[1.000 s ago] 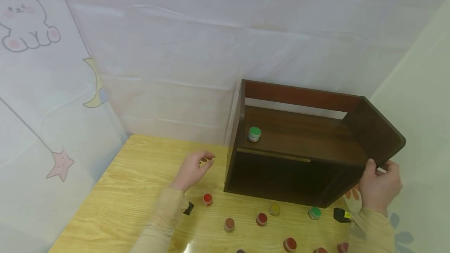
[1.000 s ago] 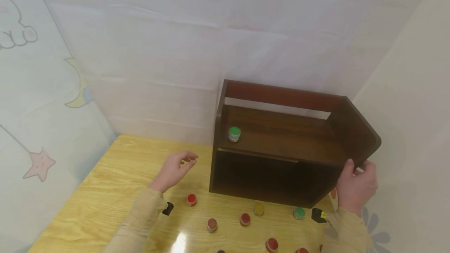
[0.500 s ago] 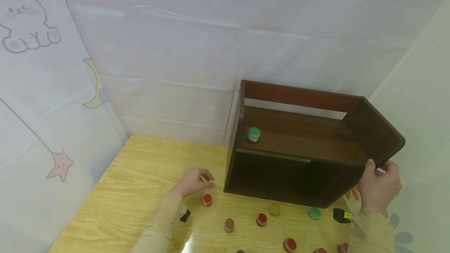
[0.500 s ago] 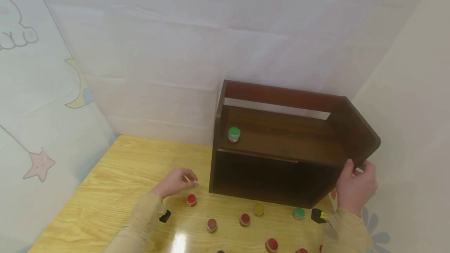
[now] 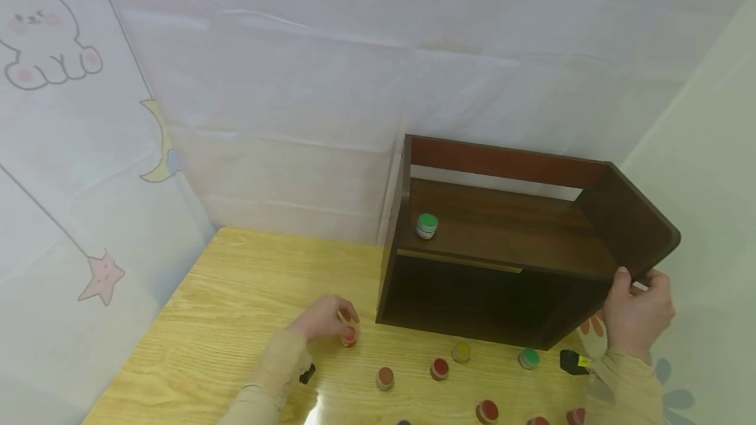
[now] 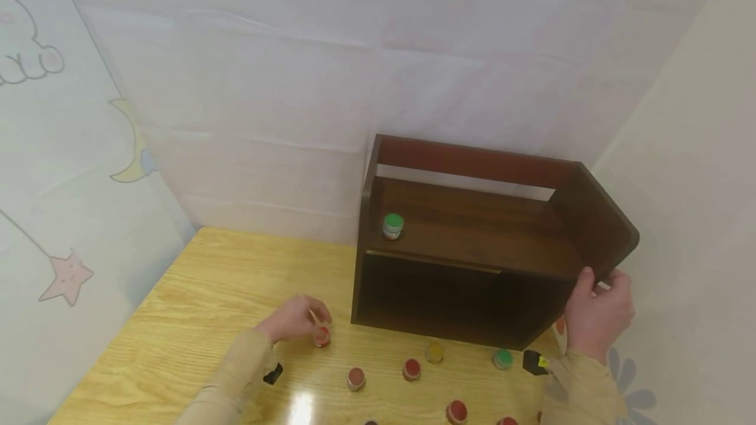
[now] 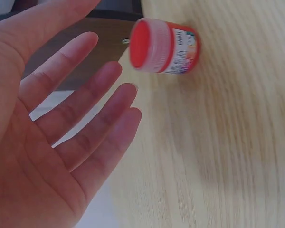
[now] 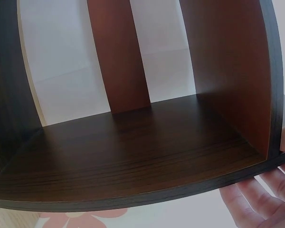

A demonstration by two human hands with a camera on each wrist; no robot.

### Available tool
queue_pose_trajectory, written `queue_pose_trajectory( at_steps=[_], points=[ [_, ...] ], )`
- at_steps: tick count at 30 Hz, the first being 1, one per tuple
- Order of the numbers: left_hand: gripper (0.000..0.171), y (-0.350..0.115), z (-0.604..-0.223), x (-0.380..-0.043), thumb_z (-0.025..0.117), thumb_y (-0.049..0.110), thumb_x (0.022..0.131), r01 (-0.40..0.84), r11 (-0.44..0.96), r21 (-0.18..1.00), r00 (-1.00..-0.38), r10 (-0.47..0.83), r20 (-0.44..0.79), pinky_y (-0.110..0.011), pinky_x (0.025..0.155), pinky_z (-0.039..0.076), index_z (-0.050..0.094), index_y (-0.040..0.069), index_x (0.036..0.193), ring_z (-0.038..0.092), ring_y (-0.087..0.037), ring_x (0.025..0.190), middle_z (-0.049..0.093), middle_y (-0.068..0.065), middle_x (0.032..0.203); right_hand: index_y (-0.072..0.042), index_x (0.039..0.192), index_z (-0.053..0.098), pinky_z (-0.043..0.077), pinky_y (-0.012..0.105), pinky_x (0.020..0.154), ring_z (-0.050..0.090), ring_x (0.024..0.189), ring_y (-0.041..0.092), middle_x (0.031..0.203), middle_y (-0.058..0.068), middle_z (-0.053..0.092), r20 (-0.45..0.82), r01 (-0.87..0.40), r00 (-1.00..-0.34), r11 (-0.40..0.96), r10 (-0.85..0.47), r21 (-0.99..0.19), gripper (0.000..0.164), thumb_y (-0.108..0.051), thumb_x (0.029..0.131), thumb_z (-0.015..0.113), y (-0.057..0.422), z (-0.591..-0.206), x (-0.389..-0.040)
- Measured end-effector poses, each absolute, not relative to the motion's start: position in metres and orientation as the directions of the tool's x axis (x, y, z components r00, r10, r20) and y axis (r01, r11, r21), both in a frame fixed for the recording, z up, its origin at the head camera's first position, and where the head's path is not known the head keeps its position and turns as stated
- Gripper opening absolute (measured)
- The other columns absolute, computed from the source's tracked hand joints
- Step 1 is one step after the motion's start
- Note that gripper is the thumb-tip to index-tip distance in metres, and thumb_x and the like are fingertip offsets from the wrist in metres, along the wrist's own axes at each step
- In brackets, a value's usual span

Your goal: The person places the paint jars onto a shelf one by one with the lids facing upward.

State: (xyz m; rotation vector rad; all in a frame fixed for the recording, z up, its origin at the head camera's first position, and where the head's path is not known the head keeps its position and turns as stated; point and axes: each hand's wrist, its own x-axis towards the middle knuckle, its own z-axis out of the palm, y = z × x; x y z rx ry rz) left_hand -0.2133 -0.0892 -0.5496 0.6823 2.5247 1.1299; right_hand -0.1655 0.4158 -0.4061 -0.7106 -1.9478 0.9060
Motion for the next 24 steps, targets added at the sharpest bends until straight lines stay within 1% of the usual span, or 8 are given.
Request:
queue_pose_trajectory(
  at_steps=[2, 3, 6, 11, 14, 18, 24],
  points=[
    [0.025, -0.088, -0.552, -0.212, 0.086, 0.012, 0.076, 0.308, 0.585, 0.75, -0.835, 0.544, -0.081, -0.031, 0.07, 0.052, 0.077, 0.01, 0.099, 0.06, -0.009, 0.076, 0.068, 0.001, 0.092, -0.019, 0.097, 0.058, 0.033, 0.01, 0.069, 0.04, 0.064, -0.025, 0.09, -0.023, 0.049, 0.457, 0.134, -0.476, 0.575, 0.752, -0.807, 0.013, -0.032, 0.098, 0.058, 0.415, -0.406, -0.165],
    [0.026, -0.088, -0.553, -0.212, 0.086, 0.011, 0.075, 0.311, 0.587, 0.748, -0.83, 0.551, -0.087, -0.03, 0.069, 0.052, 0.077, 0.01, 0.099, 0.06, -0.008, 0.075, 0.068, 0.001, 0.092, -0.017, 0.097, 0.058, 0.033, 0.01, 0.069, 0.04, 0.064, -0.025, 0.089, -0.024, 0.047, 0.458, 0.133, -0.475, 0.576, 0.751, -0.807, 0.015, -0.032, 0.098, 0.058, 0.415, -0.406, -0.165],
    [0.025, -0.086, -0.554, -0.209, 0.086, 0.008, 0.074, 0.329, 0.594, 0.734, -0.823, 0.561, -0.084, -0.027, 0.066, 0.052, 0.076, 0.008, 0.097, 0.058, -0.007, 0.072, 0.068, 0.001, 0.09, -0.018, 0.097, 0.058, 0.034, 0.009, 0.071, 0.04, 0.064, -0.026, 0.088, -0.027, 0.045, 0.454, 0.134, -0.476, 0.572, 0.753, -0.809, 0.014, -0.032, 0.098, 0.058, 0.415, -0.406, -0.165],
    [0.021, -0.085, -0.555, -0.204, 0.085, 0.004, 0.076, 0.331, 0.608, 0.722, -0.824, 0.559, -0.092, -0.025, 0.065, 0.05, 0.075, 0.008, 0.094, 0.055, -0.006, 0.072, 0.067, 0.002, 0.088, -0.025, 0.096, 0.056, 0.036, 0.009, 0.074, 0.04, 0.064, -0.026, 0.09, -0.023, 0.048, 0.444, 0.138, -0.478, 0.564, 0.758, -0.814, 0.009, -0.033, 0.098, 0.057, 0.414, -0.405, -0.164],
    [0.02, -0.084, -0.555, -0.202, 0.083, 0.002, 0.077, 0.34, 0.609, 0.717, -0.824, 0.56, -0.085, -0.024, 0.063, 0.048, 0.074, 0.008, 0.094, 0.054, -0.006, 0.071, 0.066, 0.001, 0.087, -0.026, 0.095, 0.056, 0.036, 0.009, 0.072, 0.041, 0.064, -0.026, 0.091, -0.022, 0.049, 0.442, 0.138, -0.48, 0.563, 0.758, -0.815, 0.008, -0.033, 0.098, 0.057, 0.413, -0.405, -0.164],
    [0.022, -0.082, -0.56, -0.204, 0.082, 0.002, 0.075, 0.357, 0.624, 0.695, -0.828, 0.556, -0.074, -0.023, 0.061, 0.047, 0.073, 0.009, 0.093, 0.052, -0.006, 0.069, 0.065, 0.003, 0.086, -0.027, 0.095, 0.055, 0.036, 0.009, 0.072, 0.041, 0.064, -0.026, 0.091, -0.022, 0.049, 0.44, 0.136, -0.482, 0.561, 0.758, -0.817, 0.007, -0.033, 0.098, 0.057, 0.414, -0.405, -0.164],
    [0.024, -0.081, -0.569, -0.208, 0.083, 0.004, 0.072, 0.381, 0.654, 0.654, -0.831, 0.552, -0.068, -0.023, 0.063, 0.047, 0.073, 0.013, 0.091, 0.052, -0.005, 0.07, 0.064, 0.006, 0.085, -0.025, 0.096, 0.057, 0.036, 0.008, 0.073, 0.041, 0.064, -0.026, 0.092, -0.021, 0.05, 0.447, 0.137, -0.48, 0.567, 0.755, -0.812, 0.009, -0.033, 0.098, 0.057, 0.414, -0.405, -0.164]
  ],
)
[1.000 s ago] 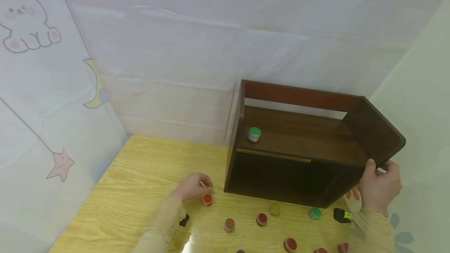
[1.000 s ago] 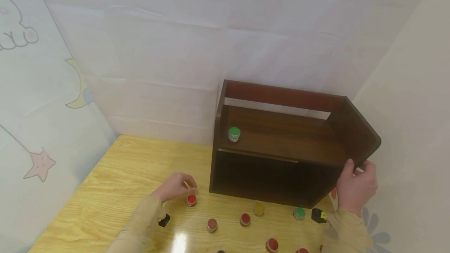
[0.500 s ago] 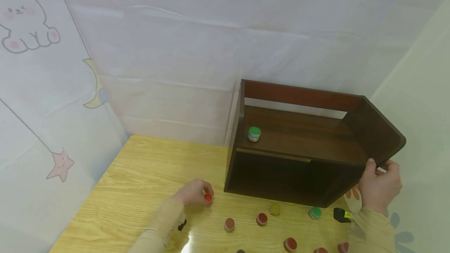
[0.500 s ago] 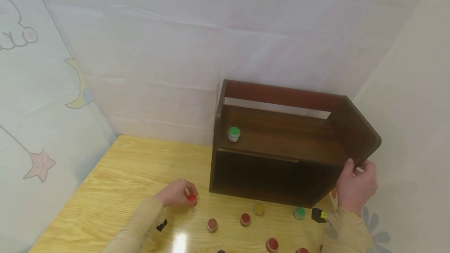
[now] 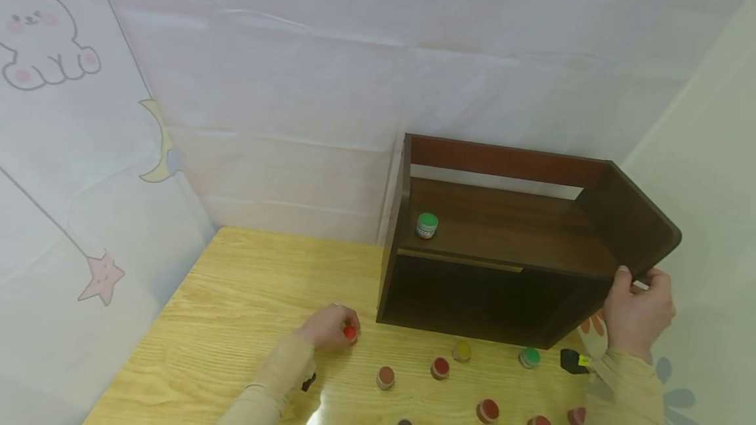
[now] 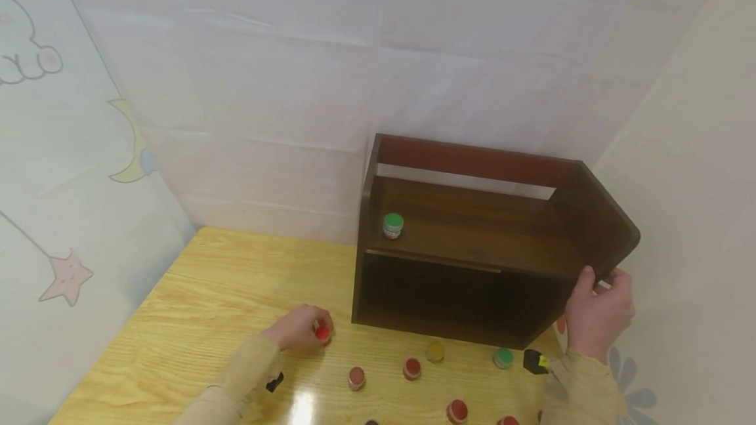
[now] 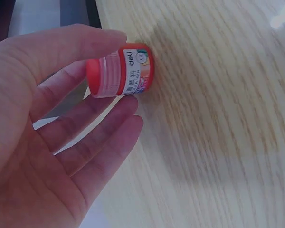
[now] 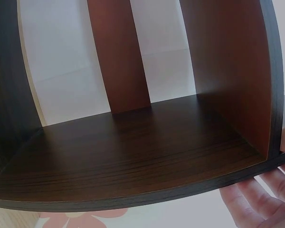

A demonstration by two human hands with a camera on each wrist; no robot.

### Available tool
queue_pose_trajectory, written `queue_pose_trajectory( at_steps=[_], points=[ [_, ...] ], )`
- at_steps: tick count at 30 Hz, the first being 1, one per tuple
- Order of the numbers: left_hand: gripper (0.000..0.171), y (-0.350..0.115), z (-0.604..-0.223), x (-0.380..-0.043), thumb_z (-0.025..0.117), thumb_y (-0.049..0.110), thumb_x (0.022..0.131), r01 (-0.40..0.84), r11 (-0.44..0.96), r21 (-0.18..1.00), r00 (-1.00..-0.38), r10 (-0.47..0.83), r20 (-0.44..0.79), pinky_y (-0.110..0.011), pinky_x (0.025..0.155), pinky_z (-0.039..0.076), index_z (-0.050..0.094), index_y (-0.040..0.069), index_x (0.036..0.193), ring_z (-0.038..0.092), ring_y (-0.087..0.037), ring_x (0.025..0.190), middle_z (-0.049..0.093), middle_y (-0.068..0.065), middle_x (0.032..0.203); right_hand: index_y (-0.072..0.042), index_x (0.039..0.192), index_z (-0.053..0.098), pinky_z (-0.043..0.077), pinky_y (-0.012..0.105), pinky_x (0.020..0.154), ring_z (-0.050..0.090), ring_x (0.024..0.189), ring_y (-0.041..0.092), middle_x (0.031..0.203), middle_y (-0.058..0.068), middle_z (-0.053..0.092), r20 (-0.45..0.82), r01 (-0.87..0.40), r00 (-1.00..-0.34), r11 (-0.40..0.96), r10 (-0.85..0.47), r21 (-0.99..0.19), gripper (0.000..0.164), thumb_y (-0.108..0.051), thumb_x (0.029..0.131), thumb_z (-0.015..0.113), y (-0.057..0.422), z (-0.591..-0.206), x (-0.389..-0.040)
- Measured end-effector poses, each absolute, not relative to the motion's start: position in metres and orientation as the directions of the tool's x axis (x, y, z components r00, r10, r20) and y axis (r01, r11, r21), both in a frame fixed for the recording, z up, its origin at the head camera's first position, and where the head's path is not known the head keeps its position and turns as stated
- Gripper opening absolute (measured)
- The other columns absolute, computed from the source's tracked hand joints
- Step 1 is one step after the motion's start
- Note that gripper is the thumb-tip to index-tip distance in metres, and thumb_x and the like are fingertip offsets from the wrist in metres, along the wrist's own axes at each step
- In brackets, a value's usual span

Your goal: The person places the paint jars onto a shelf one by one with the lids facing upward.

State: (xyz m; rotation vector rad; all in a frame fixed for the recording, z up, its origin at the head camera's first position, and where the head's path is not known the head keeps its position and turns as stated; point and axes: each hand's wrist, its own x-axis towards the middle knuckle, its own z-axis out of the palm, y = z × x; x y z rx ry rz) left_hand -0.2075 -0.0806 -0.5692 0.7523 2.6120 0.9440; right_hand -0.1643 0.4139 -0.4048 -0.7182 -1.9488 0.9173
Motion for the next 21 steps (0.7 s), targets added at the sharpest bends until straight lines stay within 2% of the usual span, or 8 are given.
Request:
queue_pose_trajectory(
  at_steps=[6, 13, 17, 21],
  points=[
    [0.019, -0.079, -0.567, -0.206, 0.083, 0.004, 0.076, 0.417, 0.669, 0.615, -0.826, 0.562, -0.052, -0.023, 0.063, 0.047, 0.072, 0.012, 0.09, 0.051, -0.006, 0.071, 0.065, 0.006, 0.084, -0.012, 0.1, 0.058, 0.033, 0.009, 0.067, 0.04, 0.064, -0.026, 0.09, -0.022, 0.048, 0.453, 0.141, -0.482, 0.577, 0.75, -0.805, 0.02, -0.032, 0.098, 0.057, 0.414, -0.405, -0.165],
    [0.025, -0.077, -0.568, -0.205, 0.084, -0.001, 0.071, 0.453, 0.669, 0.589, -0.82, 0.572, -0.02, -0.023, 0.064, 0.047, 0.071, 0.013, 0.088, 0.052, -0.006, 0.072, 0.064, 0.006, 0.082, -0.019, 0.098, 0.058, 0.032, 0.009, 0.066, 0.04, 0.064, -0.026, 0.092, -0.02, 0.05, 0.457, 0.135, -0.481, 0.578, 0.749, -0.805, 0.013, -0.031, 0.099, 0.057, 0.415, -0.406, -0.165],
    [0.028, -0.078, -0.577, -0.203, 0.081, -0.003, 0.069, 0.489, 0.661, 0.569, -0.816, 0.577, 0.031, -0.022, 0.065, 0.047, 0.071, 0.013, 0.09, 0.054, -0.006, 0.073, 0.063, 0.007, 0.082, -0.015, 0.099, 0.058, 0.032, 0.009, 0.066, 0.04, 0.064, -0.026, 0.091, -0.02, 0.05, 0.456, 0.138, -0.48, 0.578, 0.749, -0.804, 0.016, -0.031, 0.099, 0.057, 0.414, -0.405, -0.165],
    [0.03, -0.079, -0.583, -0.203, 0.08, -0.004, 0.071, 0.482, 0.625, 0.614, -0.821, 0.568, 0.066, -0.023, 0.065, 0.049, 0.067, 0.011, 0.094, 0.057, -0.007, 0.073, 0.063, 0.006, 0.081, -0.007, 0.102, 0.058, 0.032, 0.009, 0.067, 0.039, 0.064, -0.026, 0.091, -0.019, 0.05, 0.457, 0.143, -0.481, 0.581, 0.748, -0.801, 0.024, -0.03, 0.099, 0.057, 0.413, -0.405, -0.164]
  ],
)
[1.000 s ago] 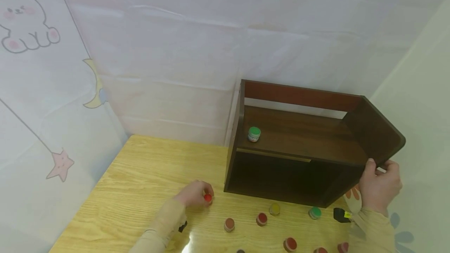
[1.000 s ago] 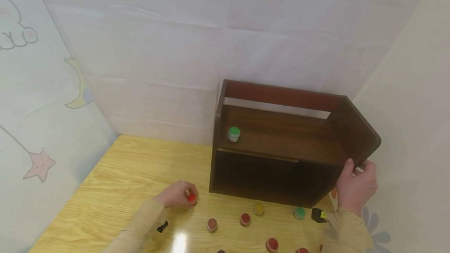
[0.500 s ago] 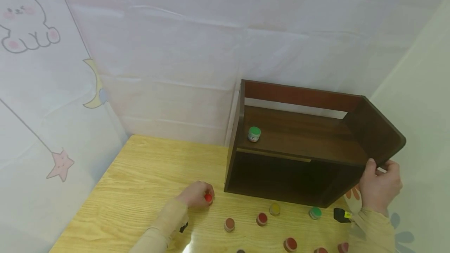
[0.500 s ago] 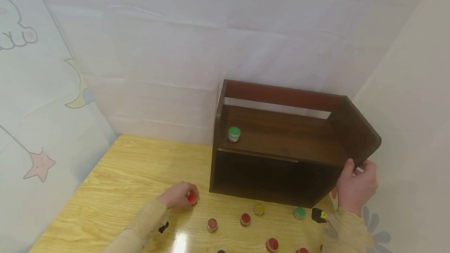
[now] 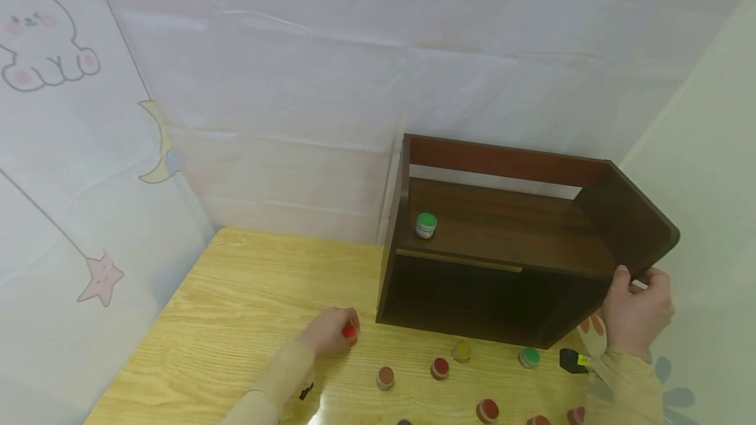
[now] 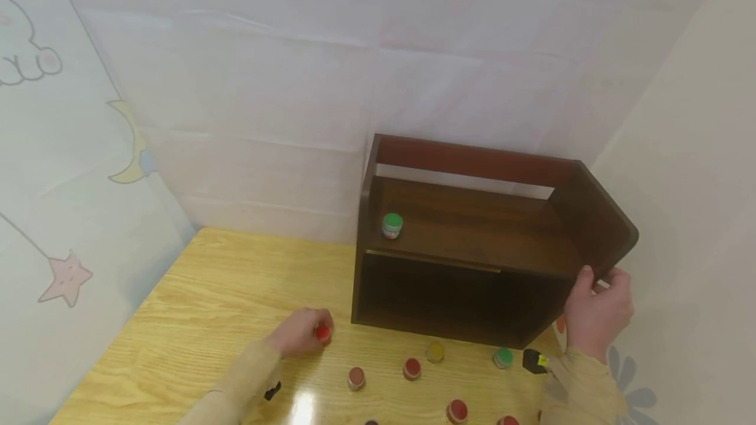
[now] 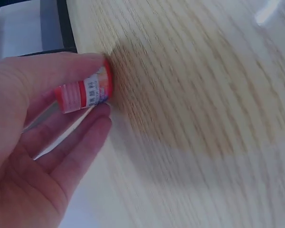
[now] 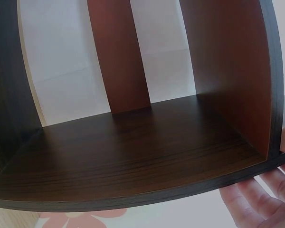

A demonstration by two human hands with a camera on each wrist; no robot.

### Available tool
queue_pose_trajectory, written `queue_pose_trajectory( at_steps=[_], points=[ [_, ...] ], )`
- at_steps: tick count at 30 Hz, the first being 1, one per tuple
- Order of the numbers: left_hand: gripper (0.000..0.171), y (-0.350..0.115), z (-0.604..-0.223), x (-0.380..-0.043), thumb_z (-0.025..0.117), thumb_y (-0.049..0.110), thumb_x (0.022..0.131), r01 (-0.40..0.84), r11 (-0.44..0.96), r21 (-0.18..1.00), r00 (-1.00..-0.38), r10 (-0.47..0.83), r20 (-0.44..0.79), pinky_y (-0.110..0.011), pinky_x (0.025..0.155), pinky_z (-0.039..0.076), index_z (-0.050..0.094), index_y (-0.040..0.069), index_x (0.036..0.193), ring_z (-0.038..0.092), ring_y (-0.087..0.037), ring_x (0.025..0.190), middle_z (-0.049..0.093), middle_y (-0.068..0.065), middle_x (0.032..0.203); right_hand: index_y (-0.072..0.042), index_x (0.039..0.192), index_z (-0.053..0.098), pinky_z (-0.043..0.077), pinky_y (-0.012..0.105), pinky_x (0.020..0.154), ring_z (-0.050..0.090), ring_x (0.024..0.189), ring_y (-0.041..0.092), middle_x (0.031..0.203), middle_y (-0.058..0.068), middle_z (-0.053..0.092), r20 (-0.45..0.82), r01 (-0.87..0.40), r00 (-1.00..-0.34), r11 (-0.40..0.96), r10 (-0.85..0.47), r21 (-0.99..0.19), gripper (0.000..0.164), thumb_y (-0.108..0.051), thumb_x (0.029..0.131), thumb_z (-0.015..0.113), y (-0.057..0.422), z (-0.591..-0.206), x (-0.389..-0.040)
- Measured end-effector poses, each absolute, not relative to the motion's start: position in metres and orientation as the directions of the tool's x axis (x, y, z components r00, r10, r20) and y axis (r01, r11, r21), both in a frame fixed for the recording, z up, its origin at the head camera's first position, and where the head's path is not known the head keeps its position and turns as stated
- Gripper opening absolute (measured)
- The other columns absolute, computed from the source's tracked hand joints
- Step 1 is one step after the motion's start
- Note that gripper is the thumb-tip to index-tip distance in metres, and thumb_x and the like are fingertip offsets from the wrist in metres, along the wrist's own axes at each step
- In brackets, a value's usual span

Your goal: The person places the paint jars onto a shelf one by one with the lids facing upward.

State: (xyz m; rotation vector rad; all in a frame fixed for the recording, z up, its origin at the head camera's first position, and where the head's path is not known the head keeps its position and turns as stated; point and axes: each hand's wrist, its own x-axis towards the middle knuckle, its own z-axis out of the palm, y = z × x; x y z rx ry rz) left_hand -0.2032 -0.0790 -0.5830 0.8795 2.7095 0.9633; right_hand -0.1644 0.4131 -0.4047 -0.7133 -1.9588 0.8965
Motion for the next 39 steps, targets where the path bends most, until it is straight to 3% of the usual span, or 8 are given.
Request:
queue_pose_trajectory(
  at_steps=[4, 11, 17, 25, 30, 39],
  points=[
    [0.026, -0.079, -0.581, -0.206, 0.081, -0.003, 0.078, 0.463, 0.578, 0.672, -0.824, 0.559, 0.087, -0.024, 0.066, 0.052, 0.065, 0.009, 0.094, 0.06, -0.009, 0.074, 0.065, 0.003, 0.082, -0.004, 0.104, 0.058, 0.032, 0.009, 0.069, 0.039, 0.064, -0.026, 0.092, -0.019, 0.05, 0.454, 0.146, -0.482, 0.58, 0.749, -0.801, 0.027, -0.03, 0.099, 0.057, 0.412, -0.404, -0.164],
    [0.031, -0.077, -0.57, -0.213, 0.079, 0.002, 0.084, 0.466, 0.573, 0.674, -0.828, 0.551, 0.104, -0.025, 0.071, 0.054, 0.069, 0.004, 0.113, 0.064, -0.009, 0.081, 0.069, 0.001, 0.09, -0.003, 0.107, 0.058, 0.034, 0.009, 0.07, 0.038, 0.064, -0.026, 0.096, -0.01, 0.056, 0.45, 0.154, -0.487, 0.58, 0.749, -0.8, 0.03, -0.031, 0.099, 0.056, 0.412, -0.403, -0.165],
    [0.027, -0.073, -0.56, -0.215, 0.082, 0.006, 0.086, 0.435, 0.559, 0.705, -0.841, 0.533, 0.096, -0.024, 0.071, 0.054, 0.071, 0.005, 0.11, 0.063, -0.006, 0.08, 0.068, 0.007, 0.088, 0.001, 0.109, 0.057, 0.032, 0.009, 0.068, 0.038, 0.064, -0.026, 0.097, -0.006, 0.057, 0.462, 0.152, -0.485, 0.592, 0.743, -0.792, 0.033, -0.029, 0.099, 0.056, 0.411, -0.402, -0.164],
    [0.027, -0.069, -0.547, -0.214, 0.082, 0.006, 0.086, 0.444, 0.542, 0.714, -0.845, 0.518, 0.132, -0.024, 0.069, 0.054, 0.07, 0.003, 0.11, 0.063, -0.007, 0.079, 0.069, 0.004, 0.09, -0.01, 0.102, 0.059, 0.032, 0.009, 0.067, 0.039, 0.064, -0.025, 0.096, -0.011, 0.055, 0.455, 0.146, -0.483, 0.582, 0.748, -0.8, 0.02, -0.03, 0.099, 0.056, 0.411, -0.401, -0.163],
    [0.026, -0.066, -0.539, -0.213, 0.082, 0.003, 0.085, 0.447, 0.532, 0.719, -0.85, 0.504, 0.154, -0.024, 0.064, 0.053, 0.067, 0.008, 0.106, 0.06, -0.007, 0.074, 0.066, 0.004, 0.09, -0.01, 0.102, 0.059, 0.032, 0.008, 0.067, 0.039, 0.064, -0.026, 0.097, -0.009, 0.056, 0.459, 0.141, -0.481, 0.583, 0.746, -0.8, 0.02, -0.03, 0.099, 0.056, 0.41, -0.401, -0.162],
    [0.027, -0.057, -0.521, -0.208, 0.08, 0.007, 0.088, 0.471, 0.531, 0.704, -0.844, 0.503, 0.185, -0.023, 0.065, 0.052, 0.065, 0.012, 0.109, 0.058, -0.006, 0.073, 0.068, 0.002, 0.097, -0.013, 0.098, 0.058, 0.033, 0.008, 0.069, 0.04, 0.064, -0.026, 0.092, -0.02, 0.05, 0.475, 0.127, -0.476, 0.593, 0.74, -0.795, 0.016, -0.029, 0.098, 0.058, 0.411, -0.403, -0.162]
  ],
)
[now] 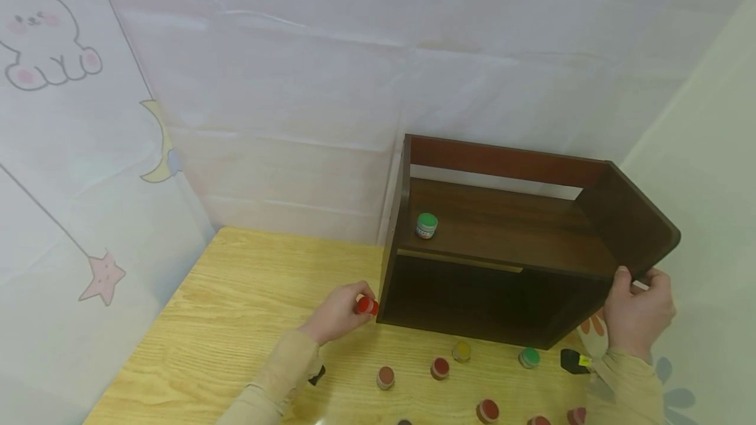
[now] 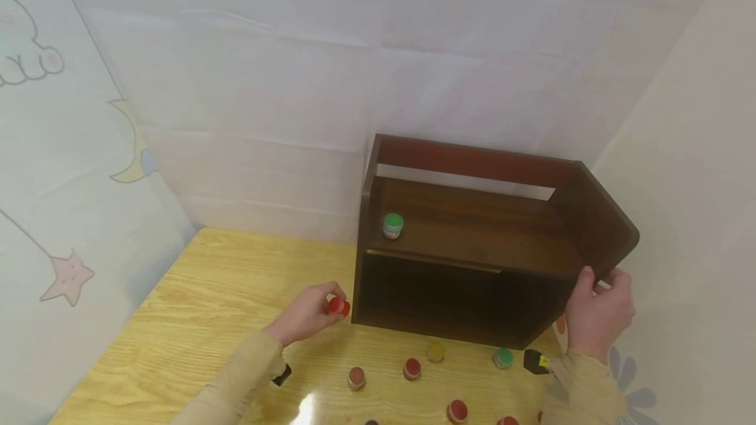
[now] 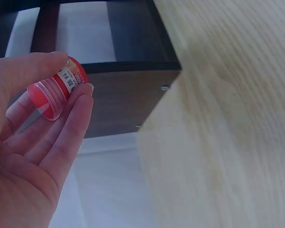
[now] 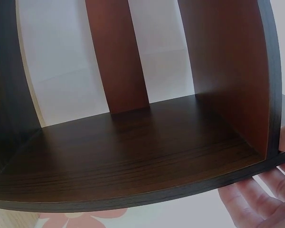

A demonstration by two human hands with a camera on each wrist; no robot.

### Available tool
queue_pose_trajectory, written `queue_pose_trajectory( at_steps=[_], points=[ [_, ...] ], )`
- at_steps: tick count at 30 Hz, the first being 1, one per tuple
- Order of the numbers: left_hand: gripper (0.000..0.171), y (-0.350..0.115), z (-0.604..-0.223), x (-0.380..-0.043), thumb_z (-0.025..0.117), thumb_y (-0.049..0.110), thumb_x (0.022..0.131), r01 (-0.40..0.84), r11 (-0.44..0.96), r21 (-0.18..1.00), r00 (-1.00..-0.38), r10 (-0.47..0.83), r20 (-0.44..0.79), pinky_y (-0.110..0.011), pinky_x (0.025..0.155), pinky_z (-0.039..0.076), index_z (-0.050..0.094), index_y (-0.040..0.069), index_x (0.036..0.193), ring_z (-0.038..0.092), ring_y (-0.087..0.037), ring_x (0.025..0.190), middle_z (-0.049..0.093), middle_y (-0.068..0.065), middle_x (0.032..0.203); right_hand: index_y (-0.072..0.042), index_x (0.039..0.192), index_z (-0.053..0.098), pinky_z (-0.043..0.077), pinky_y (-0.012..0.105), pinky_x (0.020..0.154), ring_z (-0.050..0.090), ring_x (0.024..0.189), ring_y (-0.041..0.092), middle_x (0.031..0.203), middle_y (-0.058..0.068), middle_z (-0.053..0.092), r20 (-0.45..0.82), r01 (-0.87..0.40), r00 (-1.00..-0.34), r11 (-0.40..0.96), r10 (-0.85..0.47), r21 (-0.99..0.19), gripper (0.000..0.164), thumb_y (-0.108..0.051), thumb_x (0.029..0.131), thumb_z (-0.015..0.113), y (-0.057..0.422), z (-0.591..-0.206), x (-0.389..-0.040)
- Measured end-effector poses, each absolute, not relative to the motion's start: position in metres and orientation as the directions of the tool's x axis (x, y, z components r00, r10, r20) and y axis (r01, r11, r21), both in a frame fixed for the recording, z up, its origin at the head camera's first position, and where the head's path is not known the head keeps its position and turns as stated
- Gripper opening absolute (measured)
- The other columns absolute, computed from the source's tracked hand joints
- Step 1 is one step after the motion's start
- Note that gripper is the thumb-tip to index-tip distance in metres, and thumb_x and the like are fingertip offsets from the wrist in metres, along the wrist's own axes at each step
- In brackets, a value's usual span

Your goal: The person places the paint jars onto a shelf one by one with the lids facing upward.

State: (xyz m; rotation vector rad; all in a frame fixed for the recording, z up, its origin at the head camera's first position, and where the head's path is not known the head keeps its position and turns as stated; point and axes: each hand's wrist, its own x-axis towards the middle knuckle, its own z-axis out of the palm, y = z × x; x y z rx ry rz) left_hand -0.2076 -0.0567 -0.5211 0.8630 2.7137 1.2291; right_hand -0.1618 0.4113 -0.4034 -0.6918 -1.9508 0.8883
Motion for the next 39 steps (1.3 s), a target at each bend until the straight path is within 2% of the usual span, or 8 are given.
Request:
queue_pose_trajectory(
  at_steps=[5, 10, 17, 26, 29, 36, 39],
  points=[
    [0.025, -0.051, -0.509, -0.204, 0.078, 0.007, 0.09, 0.52, 0.487, 0.701, -0.811, 0.54, 0.227, -0.024, 0.075, 0.053, 0.071, 0.012, 0.113, 0.063, -0.007, 0.085, 0.069, 0.003, 0.103, -0.02, 0.096, 0.058, 0.032, 0.009, 0.068, 0.04, 0.064, -0.026, 0.093, -0.019, 0.051, 0.471, 0.117, -0.482, 0.587, 0.739, -0.801, 0.009, -0.029, 0.098, 0.058, 0.413, -0.403, -0.162],
    [0.023, -0.043, -0.496, -0.201, 0.079, 0.005, 0.088, 0.549, 0.481, 0.683, -0.79, 0.565, 0.237, -0.023, 0.078, 0.052, 0.074, 0.014, 0.109, 0.061, -0.007, 0.09, 0.068, 0.004, 0.104, -0.024, 0.096, 0.057, 0.034, 0.009, 0.069, 0.041, 0.064, -0.025, 0.093, -0.019, 0.05, 0.463, 0.118, -0.484, 0.58, 0.742, -0.806, 0.007, -0.031, 0.098, 0.058, 0.415, -0.404, -0.163],
    [0.037, -0.035, -0.482, -0.196, 0.074, -0.009, 0.08, 0.609, 0.485, 0.627, -0.753, 0.601, 0.268, -0.021, 0.083, 0.051, 0.072, 0.013, 0.109, 0.061, -0.01, 0.097, 0.067, 0.002, 0.109, -0.024, 0.097, 0.057, 0.033, 0.009, 0.068, 0.041, 0.065, -0.025, 0.094, -0.021, 0.049, 0.459, 0.119, -0.486, 0.576, 0.744, -0.808, 0.007, -0.032, 0.098, 0.059, 0.417, -0.405, -0.164],
    [0.035, -0.03, -0.465, -0.192, 0.072, -0.005, 0.084, 0.684, 0.45, 0.575, -0.697, 0.635, 0.332, -0.02, 0.084, 0.05, 0.072, 0.013, 0.115, 0.061, -0.009, 0.097, 0.066, 0.003, 0.111, -0.025, 0.096, 0.057, 0.033, 0.009, 0.067, 0.041, 0.064, -0.025, 0.093, -0.02, 0.05, 0.456, 0.124, -0.488, 0.577, 0.744, -0.807, 0.007, -0.032, 0.098, 0.058, 0.418, -0.406, -0.165],
    [0.034, -0.029, -0.459, -0.193, 0.073, -0.003, 0.086, 0.697, 0.44, 0.566, -0.682, 0.651, 0.334, -0.019, 0.083, 0.05, 0.071, 0.013, 0.116, 0.061, -0.008, 0.095, 0.066, 0.003, 0.11, -0.023, 0.096, 0.057, 0.032, 0.009, 0.066, 0.041, 0.063, -0.025, 0.092, -0.02, 0.049, 0.454, 0.127, -0.491, 0.577, 0.743, -0.807, 0.009, -0.032, 0.098, 0.058, 0.418, -0.406, -0.165],
    [0.031, -0.026, -0.45, -0.193, 0.08, 0.002, 0.087, 0.671, 0.408, 0.62, -0.689, 0.652, 0.317, -0.021, 0.079, 0.053, 0.07, 0.009, 0.115, 0.062, -0.004, 0.089, 0.069, 0.005, 0.105, -0.006, 0.104, 0.059, 0.032, 0.009, 0.067, 0.04, 0.063, -0.026, 0.09, -0.022, 0.047, 0.462, 0.136, -0.49, 0.588, 0.739, -0.797, 0.026, -0.031, 0.099, 0.057, 0.416, -0.405, -0.164],
    [0.031, -0.025, -0.447, -0.193, 0.082, 0.006, 0.087, 0.657, 0.384, 0.649, -0.691, 0.65, 0.316, -0.024, 0.077, 0.055, 0.069, 0.01, 0.115, 0.062, -0.002, 0.084, 0.069, 0.008, 0.101, -0.008, 0.104, 0.06, 0.032, 0.009, 0.067, 0.04, 0.063, -0.026, 0.091, -0.021, 0.047, 0.462, 0.133, -0.489, 0.587, 0.74, -0.799, 0.024, -0.032, 0.099, 0.057, 0.415, -0.405, -0.163]
  ],
)
